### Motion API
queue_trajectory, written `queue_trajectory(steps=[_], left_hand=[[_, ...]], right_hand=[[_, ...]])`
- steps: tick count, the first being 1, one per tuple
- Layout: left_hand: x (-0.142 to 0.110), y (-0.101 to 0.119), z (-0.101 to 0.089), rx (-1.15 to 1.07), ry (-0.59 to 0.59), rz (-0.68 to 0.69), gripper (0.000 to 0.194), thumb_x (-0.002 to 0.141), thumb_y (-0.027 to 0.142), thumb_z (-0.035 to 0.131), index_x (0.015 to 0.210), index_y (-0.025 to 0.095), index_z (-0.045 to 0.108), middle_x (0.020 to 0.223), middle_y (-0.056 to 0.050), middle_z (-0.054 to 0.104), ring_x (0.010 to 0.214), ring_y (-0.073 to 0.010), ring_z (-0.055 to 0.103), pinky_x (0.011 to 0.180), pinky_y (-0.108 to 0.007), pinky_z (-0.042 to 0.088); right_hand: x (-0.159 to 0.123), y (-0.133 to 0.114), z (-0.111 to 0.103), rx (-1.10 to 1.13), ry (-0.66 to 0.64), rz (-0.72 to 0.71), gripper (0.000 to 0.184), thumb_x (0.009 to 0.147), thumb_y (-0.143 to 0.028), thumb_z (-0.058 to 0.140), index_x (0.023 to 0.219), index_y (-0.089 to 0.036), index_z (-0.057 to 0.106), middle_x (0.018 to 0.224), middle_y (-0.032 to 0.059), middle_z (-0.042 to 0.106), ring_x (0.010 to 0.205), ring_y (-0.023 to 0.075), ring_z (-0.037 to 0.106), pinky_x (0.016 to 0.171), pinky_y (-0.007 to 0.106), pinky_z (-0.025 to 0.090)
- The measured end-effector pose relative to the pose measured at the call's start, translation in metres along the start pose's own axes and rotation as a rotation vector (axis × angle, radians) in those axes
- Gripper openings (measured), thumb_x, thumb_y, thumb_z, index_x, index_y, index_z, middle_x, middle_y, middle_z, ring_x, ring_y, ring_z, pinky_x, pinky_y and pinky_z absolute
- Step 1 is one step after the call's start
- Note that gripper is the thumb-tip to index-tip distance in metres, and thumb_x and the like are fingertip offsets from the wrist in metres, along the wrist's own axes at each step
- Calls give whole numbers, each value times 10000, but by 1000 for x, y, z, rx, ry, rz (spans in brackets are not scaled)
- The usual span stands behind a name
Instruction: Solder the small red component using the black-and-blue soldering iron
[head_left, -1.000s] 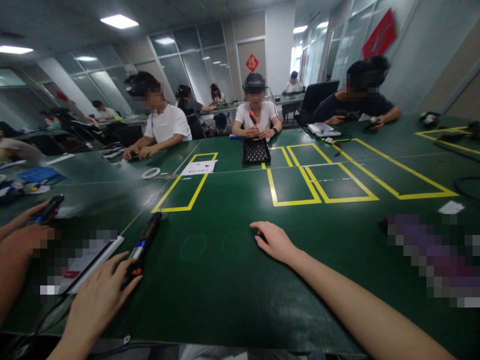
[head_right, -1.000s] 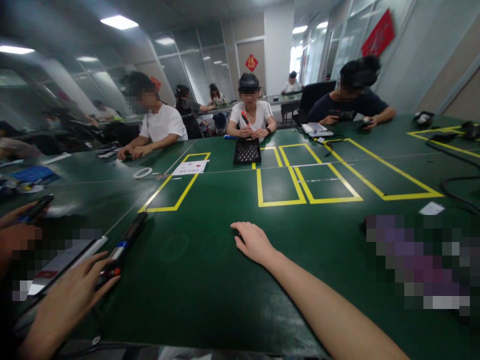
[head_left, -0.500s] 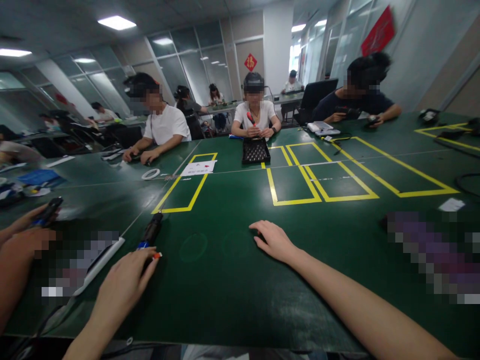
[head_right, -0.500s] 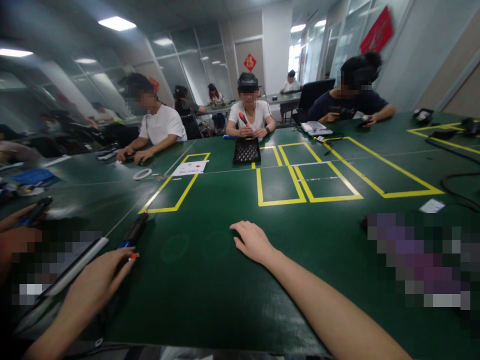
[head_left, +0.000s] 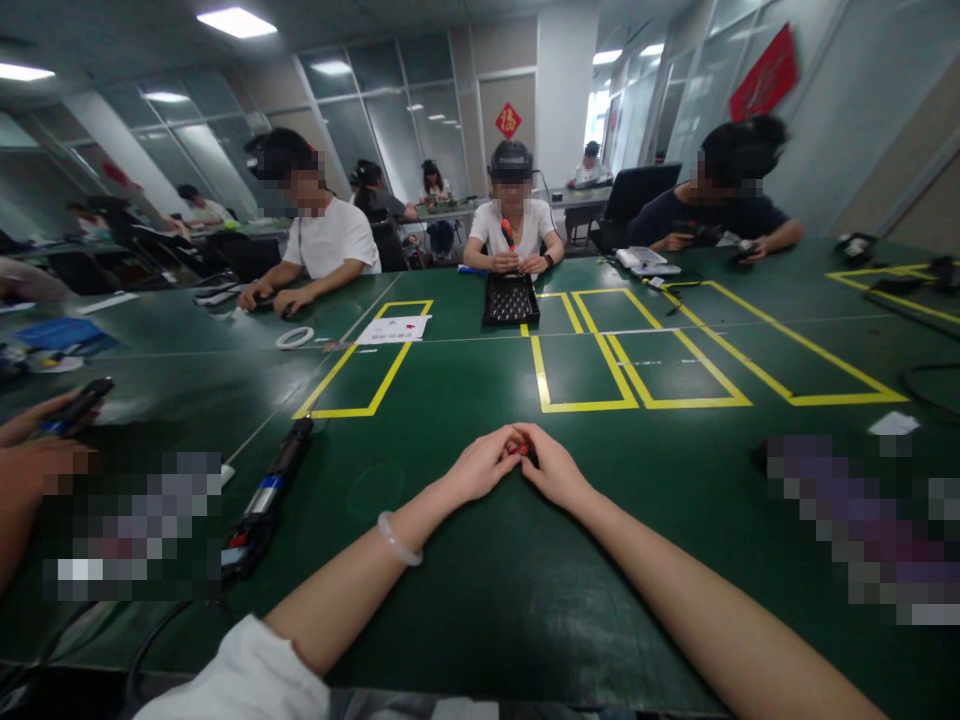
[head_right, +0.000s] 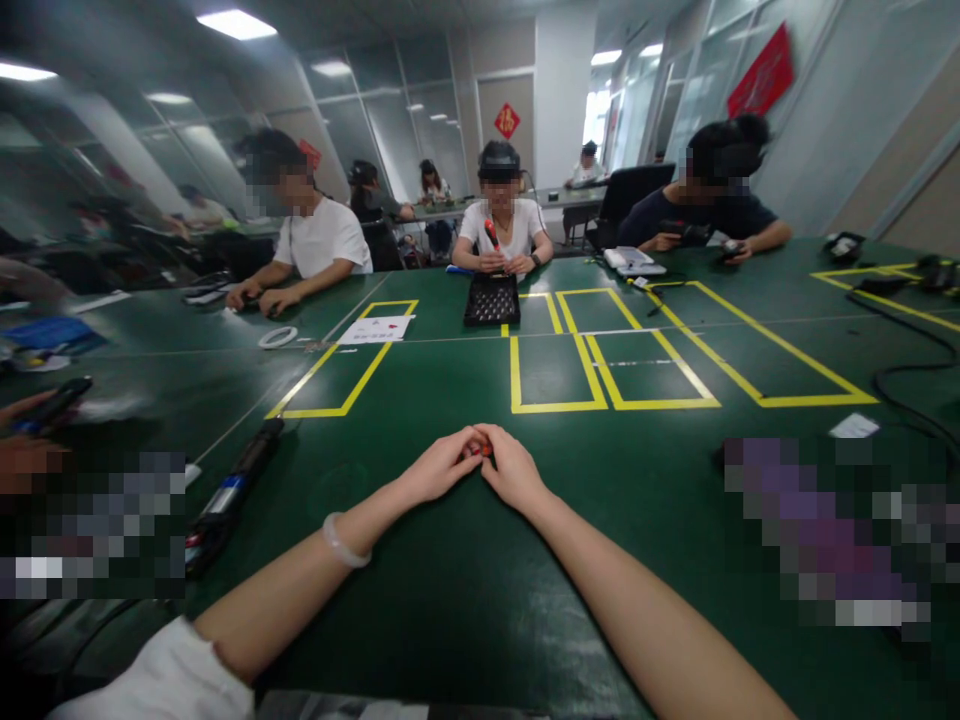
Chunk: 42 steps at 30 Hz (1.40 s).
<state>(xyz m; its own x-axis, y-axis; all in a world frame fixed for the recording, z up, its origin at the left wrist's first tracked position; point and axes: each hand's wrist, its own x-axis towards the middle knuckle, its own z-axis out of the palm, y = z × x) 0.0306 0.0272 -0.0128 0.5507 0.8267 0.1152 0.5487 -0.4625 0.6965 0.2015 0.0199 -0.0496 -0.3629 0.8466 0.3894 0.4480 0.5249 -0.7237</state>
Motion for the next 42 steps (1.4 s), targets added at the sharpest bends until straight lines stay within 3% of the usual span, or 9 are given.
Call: queue_trajectory(steps=[5,13,18,22,27,35,40,42], left_hand=[[6,-16,12,-343,69,-77,234,836,325,569,1002,171,510,850,-2,578,716,-96,537,656,-221,437],[1,-24,4,-431,33,-67,266,835,344,583,1023,156,574,986,-55,632,866,-143,586,809,-299,451],[1,-25,6,-527,77,-112,300,799,355,632,999,153,537,936,-40,618,833,-124,589,783,-274,454],[-2,-22,5,-499,84,-118,294,790,360,638,976,155,539,882,-17,599,770,-105,574,737,-253,447],[-2,-22,3,-545,57,-111,262,826,378,590,952,153,542,856,-23,623,788,-122,600,784,-289,454],[-7,-26,7,-475,79,-73,320,820,387,597,1045,173,523,829,-24,656,793,-142,637,790,-301,469],[-7,-23,8,-433,100,-79,267,864,404,529,972,161,543,799,-23,644,763,-135,628,751,-280,474],[-6,-21,8,-409,92,-92,262,870,406,514,947,158,544,806,-31,647,765,-138,628,741,-275,477]], right_hand=[[3,10,-2,-14,-13,48,398,790,-83,511,1172,-193,512,989,45,627,856,161,583,802,309,468],[2,7,-2,-4,-20,51,370,798,-113,543,1156,-205,521,899,21,630,812,153,587,771,295,468],[2,7,-2,67,0,56,175,843,-185,533,1014,-187,569,863,22,637,753,143,593,722,277,476],[3,7,-3,154,-5,97,128,867,-250,534,959,-175,582,844,29,657,757,148,615,716,274,482],[2,6,-5,205,-24,69,198,859,-262,553,1039,-179,558,850,19,659,772,146,619,735,274,482],[5,8,-5,282,-34,143,154,890,-306,500,910,-171,571,779,17,667,712,148,620,693,274,472],[3,6,-4,295,-39,105,202,856,-262,548,1038,-179,516,829,17,663,748,150,626,718,279,474],[2,4,-5,271,-54,79,155,860,-247,540,998,-179,530,831,19,655,755,150,621,723,276,469]])
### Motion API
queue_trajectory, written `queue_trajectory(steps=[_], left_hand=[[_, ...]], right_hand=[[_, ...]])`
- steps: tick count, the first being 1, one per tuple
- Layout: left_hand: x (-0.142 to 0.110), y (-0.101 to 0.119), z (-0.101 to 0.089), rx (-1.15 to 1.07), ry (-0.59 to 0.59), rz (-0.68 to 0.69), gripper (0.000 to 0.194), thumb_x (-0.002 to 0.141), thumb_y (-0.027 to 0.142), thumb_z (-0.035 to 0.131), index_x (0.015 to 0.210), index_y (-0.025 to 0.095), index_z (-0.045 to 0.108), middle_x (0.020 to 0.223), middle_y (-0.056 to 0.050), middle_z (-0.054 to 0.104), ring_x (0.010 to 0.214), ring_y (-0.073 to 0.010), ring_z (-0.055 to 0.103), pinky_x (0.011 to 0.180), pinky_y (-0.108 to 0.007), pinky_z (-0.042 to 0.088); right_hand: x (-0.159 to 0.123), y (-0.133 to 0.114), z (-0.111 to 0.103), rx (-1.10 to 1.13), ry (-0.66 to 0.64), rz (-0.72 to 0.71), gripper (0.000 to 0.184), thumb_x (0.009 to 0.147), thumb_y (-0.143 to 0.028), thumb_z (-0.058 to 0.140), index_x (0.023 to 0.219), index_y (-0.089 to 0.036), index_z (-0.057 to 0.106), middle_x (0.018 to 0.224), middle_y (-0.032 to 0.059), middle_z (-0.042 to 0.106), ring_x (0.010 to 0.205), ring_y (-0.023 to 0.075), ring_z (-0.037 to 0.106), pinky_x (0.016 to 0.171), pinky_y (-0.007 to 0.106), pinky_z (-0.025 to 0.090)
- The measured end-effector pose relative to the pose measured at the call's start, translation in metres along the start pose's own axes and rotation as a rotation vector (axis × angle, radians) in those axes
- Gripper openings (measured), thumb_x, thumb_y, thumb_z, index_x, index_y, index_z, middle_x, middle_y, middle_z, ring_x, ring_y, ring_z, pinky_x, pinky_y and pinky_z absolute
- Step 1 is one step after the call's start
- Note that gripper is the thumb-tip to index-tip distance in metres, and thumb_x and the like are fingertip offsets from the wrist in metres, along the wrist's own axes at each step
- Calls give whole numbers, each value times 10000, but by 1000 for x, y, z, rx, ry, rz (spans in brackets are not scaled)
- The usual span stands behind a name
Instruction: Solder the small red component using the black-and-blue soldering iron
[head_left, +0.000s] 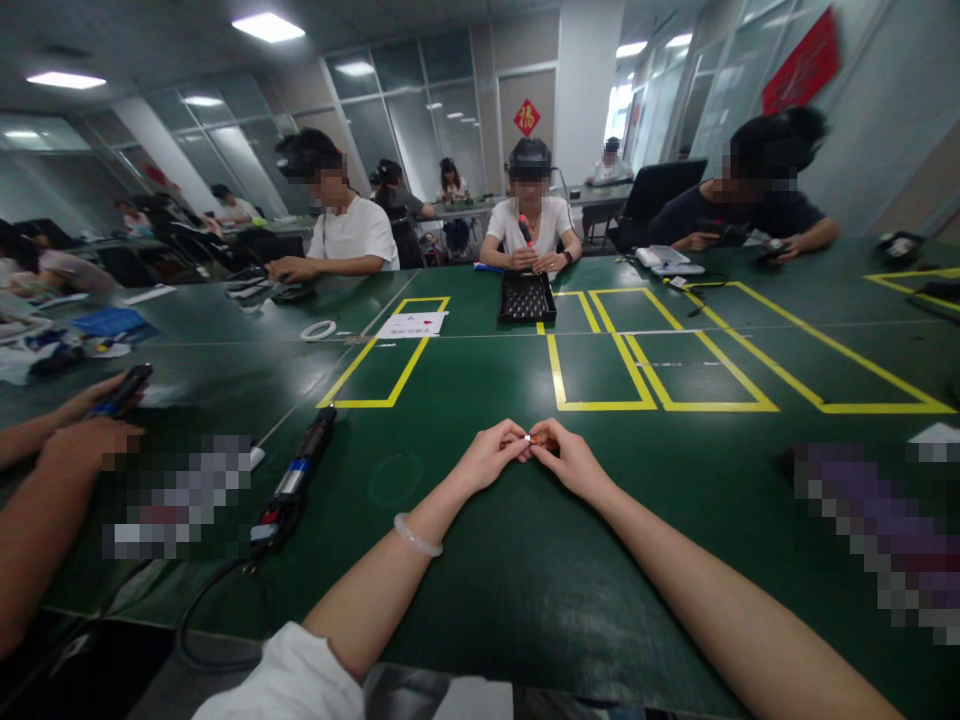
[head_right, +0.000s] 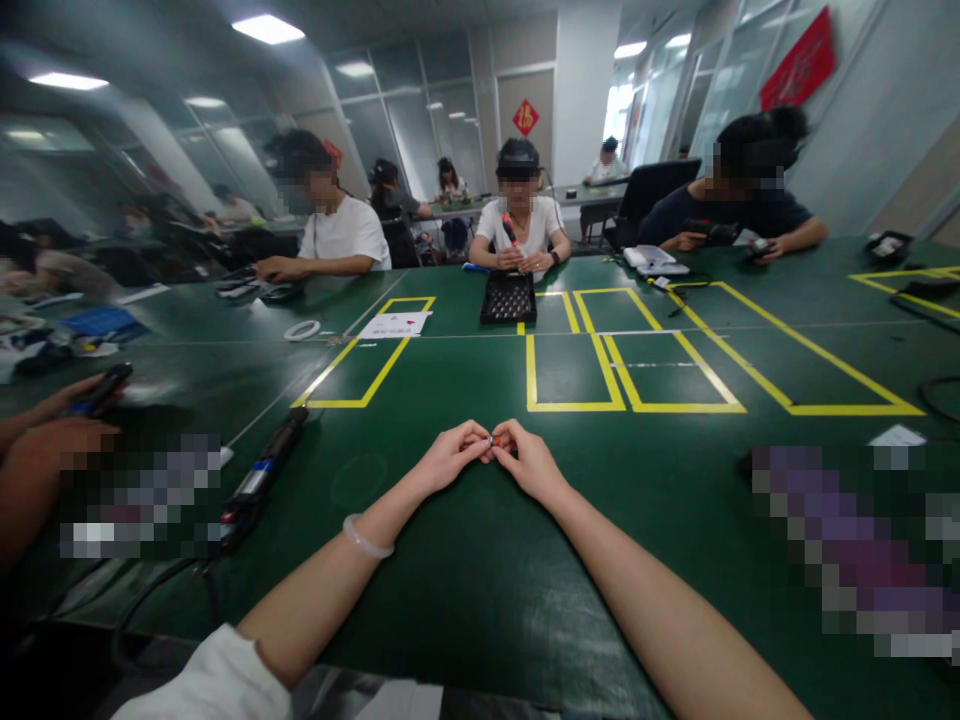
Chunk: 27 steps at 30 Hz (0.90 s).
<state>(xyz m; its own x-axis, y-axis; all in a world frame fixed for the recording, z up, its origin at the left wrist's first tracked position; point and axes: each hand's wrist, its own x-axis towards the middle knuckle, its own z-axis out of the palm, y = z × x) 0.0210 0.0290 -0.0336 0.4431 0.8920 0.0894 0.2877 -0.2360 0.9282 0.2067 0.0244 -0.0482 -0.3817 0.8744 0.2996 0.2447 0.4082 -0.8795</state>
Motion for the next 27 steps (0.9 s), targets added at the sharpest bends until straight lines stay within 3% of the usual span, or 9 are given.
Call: queue_trajectory(steps=[4,7,10,12,16,19,22,27], left_hand=[[-10,15,-6,177,-27,-50,284,871,413,498,1011,172,551,872,-41,660,797,-146,628,744,-273,478],[-35,33,-28,392,-98,-98,421,861,447,496,1205,205,504,1037,-61,651,918,-168,621,841,-307,473],[-75,46,-70,659,-109,-171,534,851,508,478,1316,246,446,1259,-80,558,1131,-213,543,977,-361,416],[-108,45,-105,813,-36,-249,573,851,539,449,1346,252,420,1349,-81,490,1219,-236,482,1030,-390,378],[-181,19,-177,1069,197,-412,773,767,622,488,1382,169,373,1447,-130,389,1283,-306,428,1069,-436,345],[-230,-4,-214,1122,243,-546,952,624,678,585,1374,128,381,1446,-152,402,1287,-352,428,1056,-433,371],[-257,-14,-227,1032,200,-592,894,621,627,612,1361,177,390,1407,-105,474,1262,-324,470,1051,-423,386],[-259,-11,-227,939,197,-567,769,653,553,623,1333,264,410,1337,-4,551,1224,-290,505,1059,-426,370]], right_hand=[[-1,-1,-1,-49,-8,-21,116,873,-229,521,975,-182,555,823,14,634,751,147,596,720,267,452],[0,2,-1,-115,12,-33,120,866,-228,533,967,-189,584,841,17,616,741,146,564,704,261,435],[0,4,0,-156,24,-40,127,860,-217,539,971,-190,594,862,23,606,739,146,554,687,256,422],[0,4,0,-160,26,-28,134,856,-214,541,978,-186,591,846,21,606,728,147,556,678,257,420],[0,2,1,-171,17,1,135,853,-225,545,970,-181,596,809,16,605,710,151,562,669,261,423],[0,1,2,-175,21,20,165,855,-243,546,999,-179,594,798,16,611,712,155,569,678,269,435],[0,3,3,-178,22,31,215,855,-250,546,1053,-178,590,818,25,625,729,161,579,692,278,446],[0,9,3,-179,21,30,184,854,-248,551,1017,-180,602,825,27,631,737,163,584,696,279,453]])
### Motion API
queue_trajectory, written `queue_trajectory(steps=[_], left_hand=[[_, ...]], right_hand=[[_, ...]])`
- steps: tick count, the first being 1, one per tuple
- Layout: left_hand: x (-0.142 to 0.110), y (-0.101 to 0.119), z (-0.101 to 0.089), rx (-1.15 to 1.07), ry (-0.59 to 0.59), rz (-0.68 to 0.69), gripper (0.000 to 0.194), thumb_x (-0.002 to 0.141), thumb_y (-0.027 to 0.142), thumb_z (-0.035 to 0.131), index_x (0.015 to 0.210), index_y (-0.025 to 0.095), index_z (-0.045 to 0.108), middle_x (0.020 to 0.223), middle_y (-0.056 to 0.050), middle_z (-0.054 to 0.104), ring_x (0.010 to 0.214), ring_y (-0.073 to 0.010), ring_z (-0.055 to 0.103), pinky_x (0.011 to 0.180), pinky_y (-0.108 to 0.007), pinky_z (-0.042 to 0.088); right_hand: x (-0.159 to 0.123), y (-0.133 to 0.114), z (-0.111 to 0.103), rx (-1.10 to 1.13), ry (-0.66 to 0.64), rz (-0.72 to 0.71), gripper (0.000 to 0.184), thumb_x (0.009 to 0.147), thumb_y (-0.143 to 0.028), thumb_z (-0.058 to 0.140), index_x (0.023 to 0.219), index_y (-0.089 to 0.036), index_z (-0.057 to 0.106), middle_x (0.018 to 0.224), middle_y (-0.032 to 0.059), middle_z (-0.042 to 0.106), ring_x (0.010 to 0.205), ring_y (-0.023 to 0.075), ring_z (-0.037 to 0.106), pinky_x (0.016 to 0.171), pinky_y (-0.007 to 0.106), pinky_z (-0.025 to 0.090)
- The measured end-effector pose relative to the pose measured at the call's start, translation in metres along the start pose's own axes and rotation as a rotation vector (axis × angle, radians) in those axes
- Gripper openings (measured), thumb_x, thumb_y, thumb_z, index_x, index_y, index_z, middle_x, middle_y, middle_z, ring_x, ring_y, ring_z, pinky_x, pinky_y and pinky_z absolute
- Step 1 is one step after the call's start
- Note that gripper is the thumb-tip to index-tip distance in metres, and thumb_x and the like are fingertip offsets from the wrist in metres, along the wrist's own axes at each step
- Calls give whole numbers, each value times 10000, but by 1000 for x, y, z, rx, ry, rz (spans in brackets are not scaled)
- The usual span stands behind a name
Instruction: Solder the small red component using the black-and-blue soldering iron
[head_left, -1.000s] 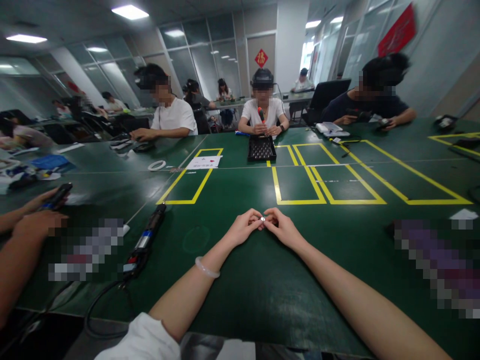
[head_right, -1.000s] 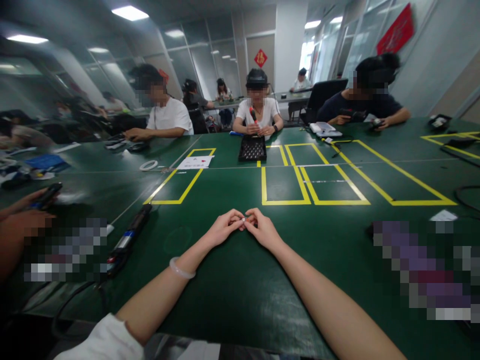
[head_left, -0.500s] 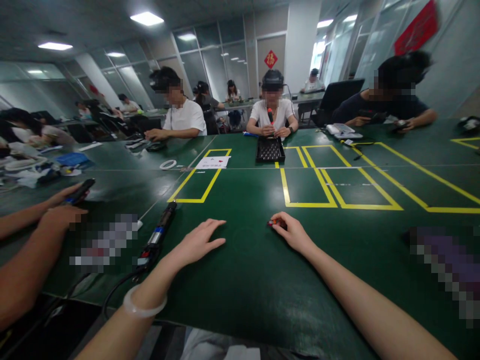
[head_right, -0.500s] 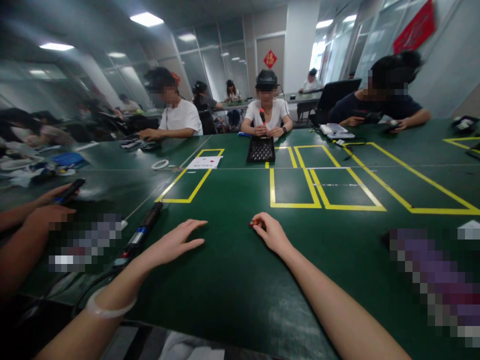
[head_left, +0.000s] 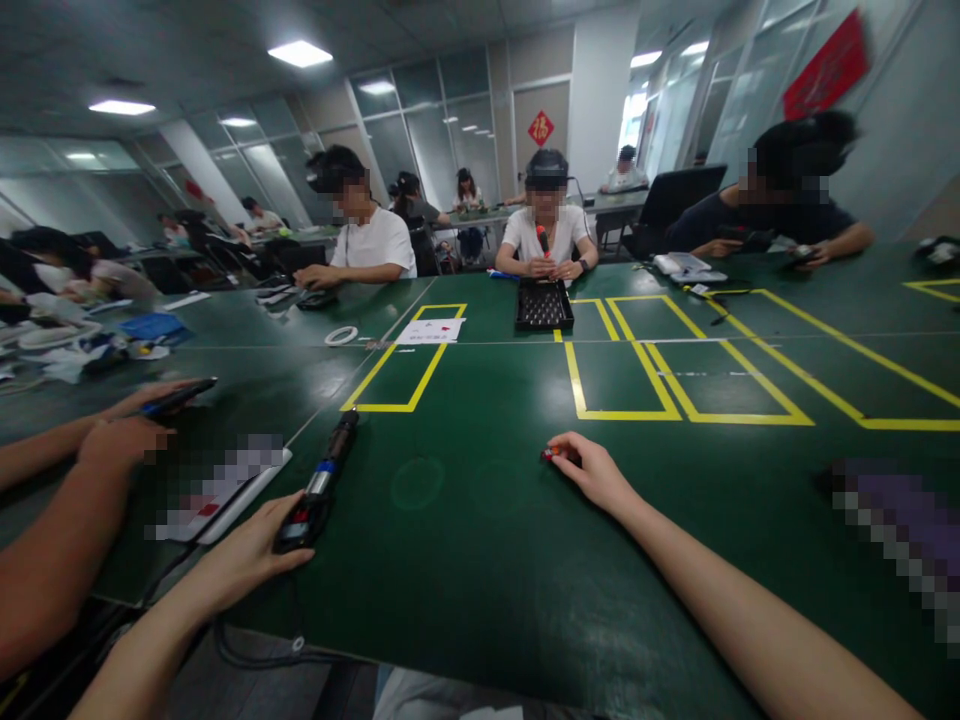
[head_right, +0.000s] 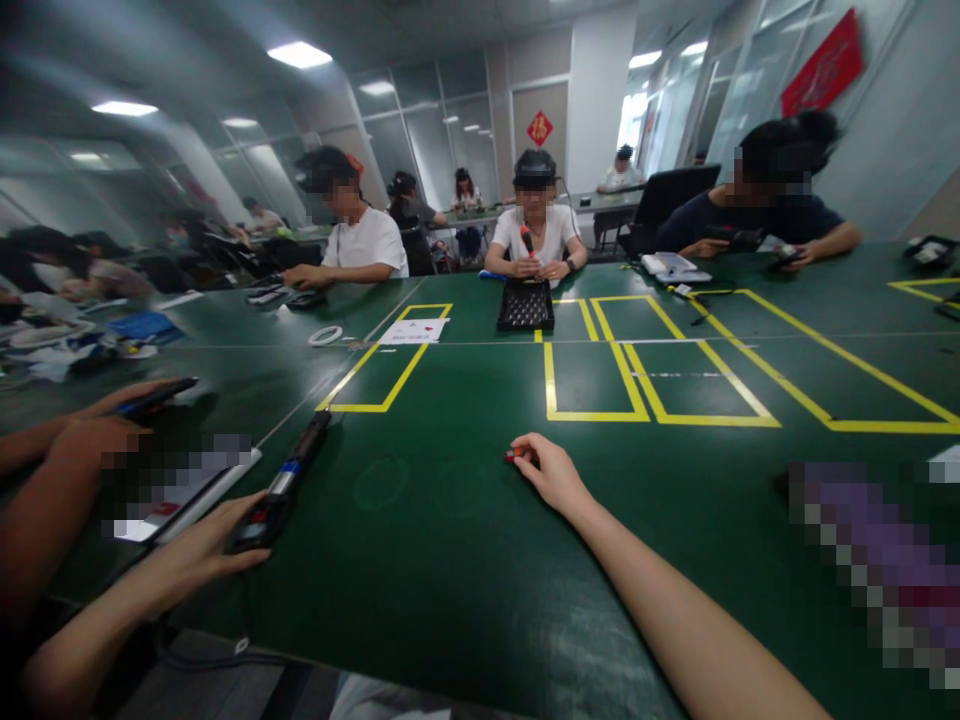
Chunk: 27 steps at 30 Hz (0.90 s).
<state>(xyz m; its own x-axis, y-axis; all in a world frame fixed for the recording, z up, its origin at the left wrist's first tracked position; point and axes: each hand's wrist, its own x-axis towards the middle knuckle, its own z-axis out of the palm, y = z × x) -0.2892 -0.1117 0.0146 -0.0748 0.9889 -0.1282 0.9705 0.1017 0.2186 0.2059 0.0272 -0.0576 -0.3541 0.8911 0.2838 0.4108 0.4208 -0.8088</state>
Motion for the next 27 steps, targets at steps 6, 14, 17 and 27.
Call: queue_trajectory(steps=[6,14,17,27], left_hand=[[8,24,-1,23,-40,20,753,683,562,601,1316,190,437,1297,-84,553,1181,-285,529,1039,-386,379],[33,108,7,65,-95,83,705,723,514,565,1326,185,405,1253,-116,520,1099,-268,565,940,-356,439],[44,150,13,67,-107,162,694,719,492,587,1323,201,407,1267,-109,510,1098,-262,562,927,-342,444],[82,274,47,13,-92,391,691,716,461,641,1313,218,393,1249,-103,508,1119,-250,549,913,-320,453]], right_hand=[[0,-3,-1,12,-21,-5,154,856,-234,551,993,-185,602,800,16,623,715,156,581,685,272,451],[1,-4,0,11,1,-78,127,839,-199,574,957,-187,618,846,24,599,736,149,574,683,265,445],[1,-4,0,17,-9,-74,138,832,-181,579,965,-186,613,839,19,598,729,144,575,677,259,446],[0,-8,1,32,2,-78,162,822,-164,573,983,-180,578,844,13,606,713,135,571,672,253,444]])
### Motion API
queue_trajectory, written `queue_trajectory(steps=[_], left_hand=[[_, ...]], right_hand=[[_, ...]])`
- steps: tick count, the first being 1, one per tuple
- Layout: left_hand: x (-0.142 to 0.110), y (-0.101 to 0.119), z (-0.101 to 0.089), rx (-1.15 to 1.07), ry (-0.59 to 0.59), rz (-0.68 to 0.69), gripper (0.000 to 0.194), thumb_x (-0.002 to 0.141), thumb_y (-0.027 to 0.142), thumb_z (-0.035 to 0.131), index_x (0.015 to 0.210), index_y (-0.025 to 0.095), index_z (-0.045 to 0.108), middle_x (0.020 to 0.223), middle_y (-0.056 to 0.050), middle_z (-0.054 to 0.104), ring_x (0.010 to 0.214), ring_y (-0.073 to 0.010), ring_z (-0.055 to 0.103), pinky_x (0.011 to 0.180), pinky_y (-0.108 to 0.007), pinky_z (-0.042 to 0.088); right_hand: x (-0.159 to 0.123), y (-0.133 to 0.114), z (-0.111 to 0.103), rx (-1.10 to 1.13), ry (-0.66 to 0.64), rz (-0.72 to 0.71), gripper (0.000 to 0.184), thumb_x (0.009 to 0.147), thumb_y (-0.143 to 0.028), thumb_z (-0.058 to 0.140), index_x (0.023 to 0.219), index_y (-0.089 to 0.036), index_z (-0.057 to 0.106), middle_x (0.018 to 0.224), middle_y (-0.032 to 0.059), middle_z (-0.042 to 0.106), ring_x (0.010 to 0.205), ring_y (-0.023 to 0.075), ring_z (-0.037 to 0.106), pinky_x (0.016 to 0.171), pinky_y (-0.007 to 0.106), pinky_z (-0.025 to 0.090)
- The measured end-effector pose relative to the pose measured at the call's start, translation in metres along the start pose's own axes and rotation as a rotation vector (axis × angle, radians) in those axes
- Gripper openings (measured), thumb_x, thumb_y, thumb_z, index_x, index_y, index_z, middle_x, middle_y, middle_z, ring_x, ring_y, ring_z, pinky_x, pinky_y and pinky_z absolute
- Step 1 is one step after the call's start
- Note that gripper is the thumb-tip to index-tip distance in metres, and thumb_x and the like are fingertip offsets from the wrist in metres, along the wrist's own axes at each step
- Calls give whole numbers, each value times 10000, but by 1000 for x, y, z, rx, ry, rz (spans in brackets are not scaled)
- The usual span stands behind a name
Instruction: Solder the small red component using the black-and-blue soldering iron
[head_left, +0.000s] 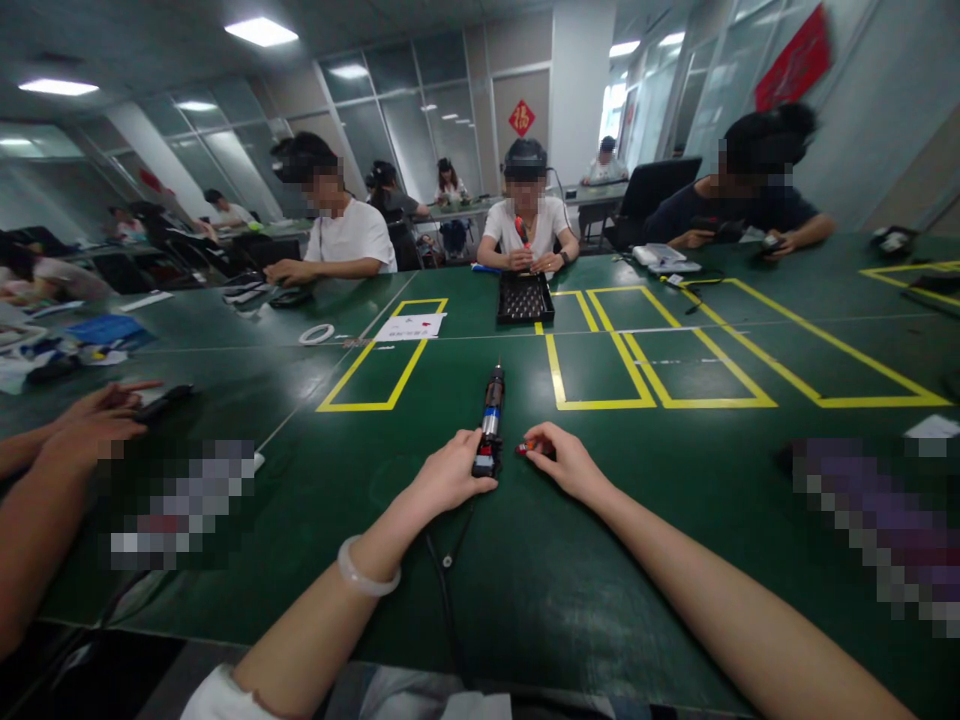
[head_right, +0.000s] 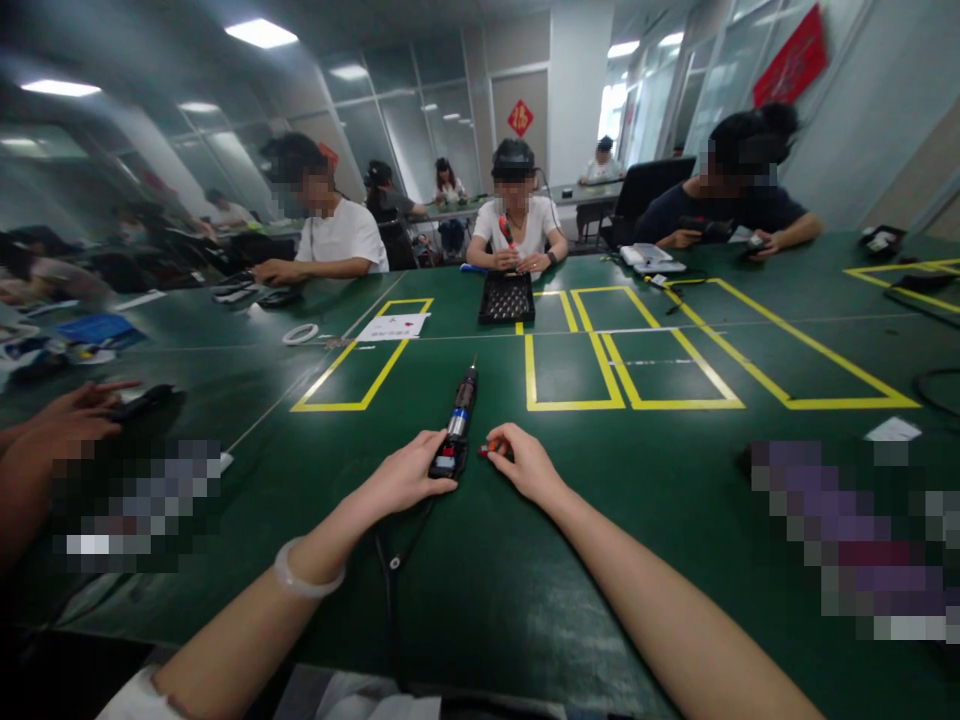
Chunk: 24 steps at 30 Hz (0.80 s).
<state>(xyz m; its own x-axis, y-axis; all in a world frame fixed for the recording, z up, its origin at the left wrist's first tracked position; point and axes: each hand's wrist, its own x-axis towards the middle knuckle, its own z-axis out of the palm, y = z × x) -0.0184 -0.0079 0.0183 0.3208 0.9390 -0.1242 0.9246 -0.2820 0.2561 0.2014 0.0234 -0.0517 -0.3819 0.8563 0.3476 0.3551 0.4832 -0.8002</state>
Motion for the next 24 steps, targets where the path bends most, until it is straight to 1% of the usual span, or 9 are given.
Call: queue_trajectory(steps=[3,6,9,13,15,17,20,22,24], left_hand=[[16,14,8,-19,5,22,707,728,457,634,1332,216,359,1263,-114,491,1135,-255,540,900,-325,460],[23,19,12,-21,-2,23,726,735,448,627,1350,199,332,1287,-126,472,1165,-260,521,922,-333,450],[23,21,13,-29,-1,21,744,747,440,613,1369,175,304,1317,-141,450,1203,-264,490,949,-339,436],[21,23,11,-33,-11,19,722,754,441,598,1366,204,298,1376,-129,400,1246,-263,450,959,-349,430],[19,24,10,-27,-10,18,710,757,440,589,1362,213,295,1415,-121,351,1264,-263,429,947,-349,437],[18,25,8,-18,-6,18,696,760,450,580,1355,223,301,1425,-115,327,1265,-263,425,912,-341,454],[17,28,7,0,-5,2,705,754,523,568,1347,244,309,1372,-115,361,1211,-274,469,849,-346,477],[19,32,7,16,9,-24,687,770,598,511,1332,249,326,1308,-118,403,1154,-283,507,823,-362,483],[22,36,8,46,42,-62,639,802,636,429,1299,240,361,1238,-123,438,1103,-288,532,799,-376,487]], right_hand=[[0,0,-1,-19,23,17,152,811,-152,563,959,-185,564,816,6,598,709,139,562,665,254,443],[1,1,-1,-55,46,22,144,796,-141,565,931,-190,562,807,4,588,721,144,556,669,258,442],[2,1,1,-90,44,15,138,789,-132,580,912,-191,562,807,2,579,723,144,550,673,258,439],[3,-2,3,-150,30,-26,132,794,-120,594,904,-190,573,866,22,578,786,157,555,717,270,445],[2,-4,3,-165,25,-52,144,800,-123,598,928,-189,592,916,38,578,828,165,560,746,279,451],[0,-6,2,-162,16,-57,169,812,-130,589,969,-187,610,927,47,584,822,164,569,748,282,459],[-2,-7,1,-139,18,-46,220,829,-120,545,1023,-187,625,902,49,611,776,158,587,730,282,472],[-3,-8,0,-122,36,-35,264,823,-102,522,1048,-192,624,912,52,640,781,162,603,740,289,480],[-3,-11,0,-98,47,-15,298,813,-87,506,1067,-197,616,936,51,670,796,166,619,753,297,488]])
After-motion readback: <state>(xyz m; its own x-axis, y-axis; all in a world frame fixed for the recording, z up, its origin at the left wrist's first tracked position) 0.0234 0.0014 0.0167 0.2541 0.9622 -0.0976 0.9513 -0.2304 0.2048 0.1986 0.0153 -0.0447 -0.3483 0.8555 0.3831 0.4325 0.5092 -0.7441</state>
